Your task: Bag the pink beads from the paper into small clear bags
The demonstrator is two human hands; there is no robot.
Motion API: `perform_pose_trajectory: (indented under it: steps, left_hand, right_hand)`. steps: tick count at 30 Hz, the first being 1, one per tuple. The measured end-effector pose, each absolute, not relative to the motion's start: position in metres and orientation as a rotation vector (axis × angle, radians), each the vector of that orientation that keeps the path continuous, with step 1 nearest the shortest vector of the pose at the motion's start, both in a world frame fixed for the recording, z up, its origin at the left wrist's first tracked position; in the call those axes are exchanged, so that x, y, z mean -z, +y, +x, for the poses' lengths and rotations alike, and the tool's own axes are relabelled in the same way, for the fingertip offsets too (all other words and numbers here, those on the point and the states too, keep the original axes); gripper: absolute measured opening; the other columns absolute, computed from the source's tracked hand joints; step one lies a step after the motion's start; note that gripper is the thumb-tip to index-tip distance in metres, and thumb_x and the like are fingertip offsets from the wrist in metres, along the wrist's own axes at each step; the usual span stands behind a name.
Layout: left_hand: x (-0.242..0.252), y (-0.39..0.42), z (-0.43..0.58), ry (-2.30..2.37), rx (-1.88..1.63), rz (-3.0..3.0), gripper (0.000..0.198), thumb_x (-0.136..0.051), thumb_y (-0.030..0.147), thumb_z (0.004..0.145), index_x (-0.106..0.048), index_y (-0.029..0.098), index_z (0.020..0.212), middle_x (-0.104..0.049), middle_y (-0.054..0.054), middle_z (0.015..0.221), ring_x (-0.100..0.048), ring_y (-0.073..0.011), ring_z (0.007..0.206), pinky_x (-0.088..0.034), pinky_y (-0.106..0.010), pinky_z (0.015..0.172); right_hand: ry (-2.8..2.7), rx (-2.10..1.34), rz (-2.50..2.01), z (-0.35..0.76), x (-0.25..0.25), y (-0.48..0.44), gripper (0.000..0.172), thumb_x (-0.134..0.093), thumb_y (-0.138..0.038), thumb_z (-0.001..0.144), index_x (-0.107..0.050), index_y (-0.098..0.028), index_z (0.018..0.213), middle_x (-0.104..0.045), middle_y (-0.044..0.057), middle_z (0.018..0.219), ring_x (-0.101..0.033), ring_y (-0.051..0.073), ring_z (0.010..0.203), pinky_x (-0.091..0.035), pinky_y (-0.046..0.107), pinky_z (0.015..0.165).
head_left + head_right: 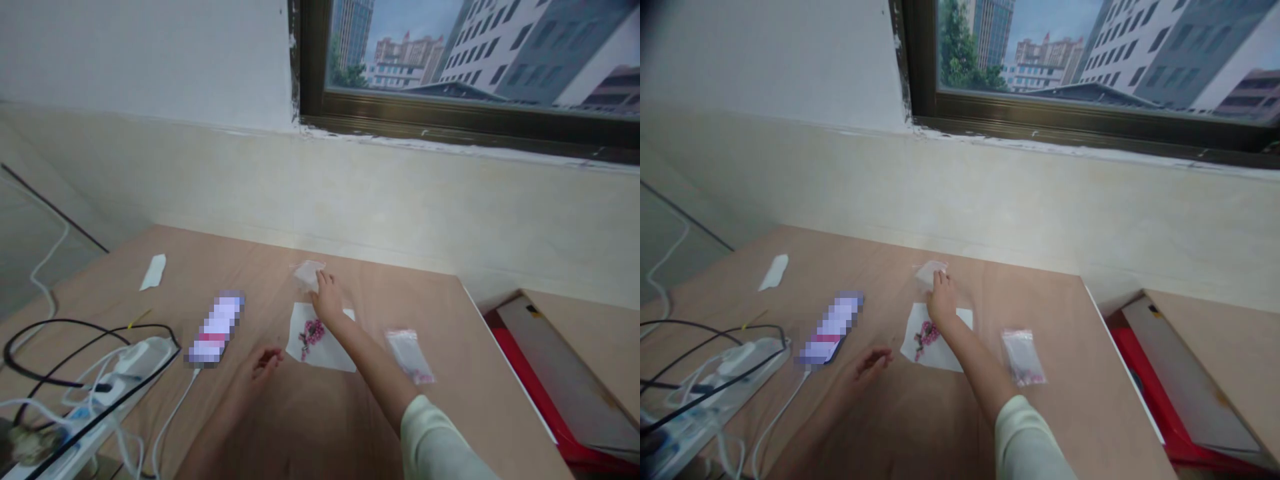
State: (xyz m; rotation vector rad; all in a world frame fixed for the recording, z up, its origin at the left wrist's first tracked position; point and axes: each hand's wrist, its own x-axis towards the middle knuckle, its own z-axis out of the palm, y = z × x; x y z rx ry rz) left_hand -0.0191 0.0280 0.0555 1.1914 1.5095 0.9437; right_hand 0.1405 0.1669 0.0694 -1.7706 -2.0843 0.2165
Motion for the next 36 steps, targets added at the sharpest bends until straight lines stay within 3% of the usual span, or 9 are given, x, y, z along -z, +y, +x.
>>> perform_pose_trajectory:
  steps: [3, 8, 12, 16, 22, 25, 29, 32, 36]
  left_hand:
    - [-0.053, 0.035, -0.022, 1.478, -0.957, 1.252, 0.022, -0.051, 0.035, 0.066, -0.06, 0.017, 0.077, -0.064, -0.004, 0.074, -0.059, -0.0182, 0.07, -0.045, -0.029, 0.067]
    - [-0.048, 0.039, -0.028, 1.501, -0.916, 1.285, 0.022, -0.047, 0.033, 0.069, -0.059, 0.018, 0.079, -0.064, -0.004, 0.075, -0.059, -0.0167, 0.068, -0.045, -0.028, 0.066]
    - [-0.054, 0.04, -0.028, 1.537, -0.881, 1.274, 0.024, -0.047, 0.035, 0.068, -0.058, 0.017, 0.08, -0.064, -0.004, 0.077, -0.058, -0.0172, 0.071, -0.044, -0.028, 0.067]
    - [-0.062, 0.038, -0.025, 1.483, -0.869, 1.265, 0.021, -0.049, 0.034, 0.068, -0.059, 0.017, 0.078, -0.064, -0.004, 0.076, -0.058, -0.0183, 0.073, -0.044, -0.029, 0.069]
    - [-0.071, 0.031, -0.023, 1.517, -0.916, 1.201, 0.02, -0.053, 0.035, 0.064, -0.06, 0.017, 0.07, -0.064, -0.004, 0.071, -0.058, -0.0198, 0.073, -0.045, -0.03, 0.068]
    - [-0.077, 0.027, -0.019, 1.51, -0.934, 1.108, 0.026, -0.054, 0.038, 0.064, -0.059, 0.017, 0.079, -0.063, -0.005, 0.083, -0.057, -0.0216, 0.078, -0.046, -0.032, 0.068]
    - [-0.083, 0.023, -0.006, 1.399, -1.03, 1.032, 0.035, -0.05, 0.041, 0.069, -0.053, 0.019, 0.096, -0.06, -0.005, 0.098, -0.056, -0.0201, 0.087, -0.044, -0.03, 0.073]
    - [-0.086, 0.02, 0.004, 1.282, -0.985, 1.123, 0.028, -0.049, 0.04, 0.07, -0.056, 0.017, 0.084, -0.061, -0.001, 0.077, -0.057, -0.0157, 0.073, -0.044, -0.027, 0.068]
    - [-0.087, 0.014, 0.009, 1.241, -0.948, 1.177, 0.023, -0.057, 0.037, 0.065, -0.056, 0.014, 0.065, -0.057, 0.002, 0.059, -0.053, -0.0121, 0.06, -0.043, -0.025, 0.061]
  right_hand:
    - [-2.201, -0.205, -1.857, 0.121, -0.064, 0.201, 0.044, -0.044, -0.016, 0.074, -0.039, -0.014, 0.117, -0.046, 0.01, 0.118, -0.034, 0.024, 0.109, -0.025, 0.036, 0.086]
    - [-2.241, -0.221, -1.911, 0.121, -0.05, 0.22, 0.022, -0.044, -0.018, 0.075, -0.057, -0.015, 0.093, -0.059, 0.013, 0.095, -0.044, 0.025, 0.097, -0.028, 0.038, 0.08]
    - [-2.242, -0.216, -1.883, 0.126, -0.044, 0.215, 0.026, -0.049, -0.027, 0.073, -0.056, -0.015, 0.095, -0.055, 0.014, 0.102, -0.044, 0.025, 0.097, -0.029, 0.036, 0.078]
    - [-2.242, -0.237, -1.838, 0.128, -0.044, 0.208, 0.017, -0.045, -0.02, 0.076, -0.06, -0.016, 0.082, -0.061, 0.012, 0.087, -0.05, 0.021, 0.088, -0.029, 0.033, 0.077]
    - [-2.059, -0.217, -1.852, 0.147, -0.068, 0.197, 0.027, -0.032, -0.018, 0.081, -0.059, -0.015, 0.084, -0.061, 0.012, 0.081, -0.052, 0.02, 0.083, -0.031, 0.031, 0.073]
    - [-1.705, -0.41, -1.694, 0.162, -0.088, 0.169, 0.029, -0.028, -0.024, 0.083, -0.055, -0.014, 0.085, -0.06, 0.01, 0.084, -0.052, 0.018, 0.081, -0.034, 0.028, 0.071]
    - [-1.469, -1.006, -1.288, 0.174, -0.1, 0.101, 0.028, -0.033, -0.035, 0.08, -0.052, -0.016, 0.072, -0.058, 0.004, 0.07, -0.053, 0.014, 0.069, -0.038, 0.024, 0.063]
    - [-1.403, -1.259, -1.222, 0.179, -0.091, 0.055, 0.028, -0.037, -0.038, 0.077, -0.05, -0.016, 0.065, -0.055, 0.002, 0.064, -0.05, 0.013, 0.063, -0.038, 0.024, 0.059]
    - [-1.369, -1.228, -1.367, 0.187, -0.071, 0.026, 0.025, -0.041, -0.04, 0.074, -0.049, -0.016, 0.07, -0.053, 0.002, 0.068, -0.049, 0.014, 0.065, -0.038, 0.025, 0.058]
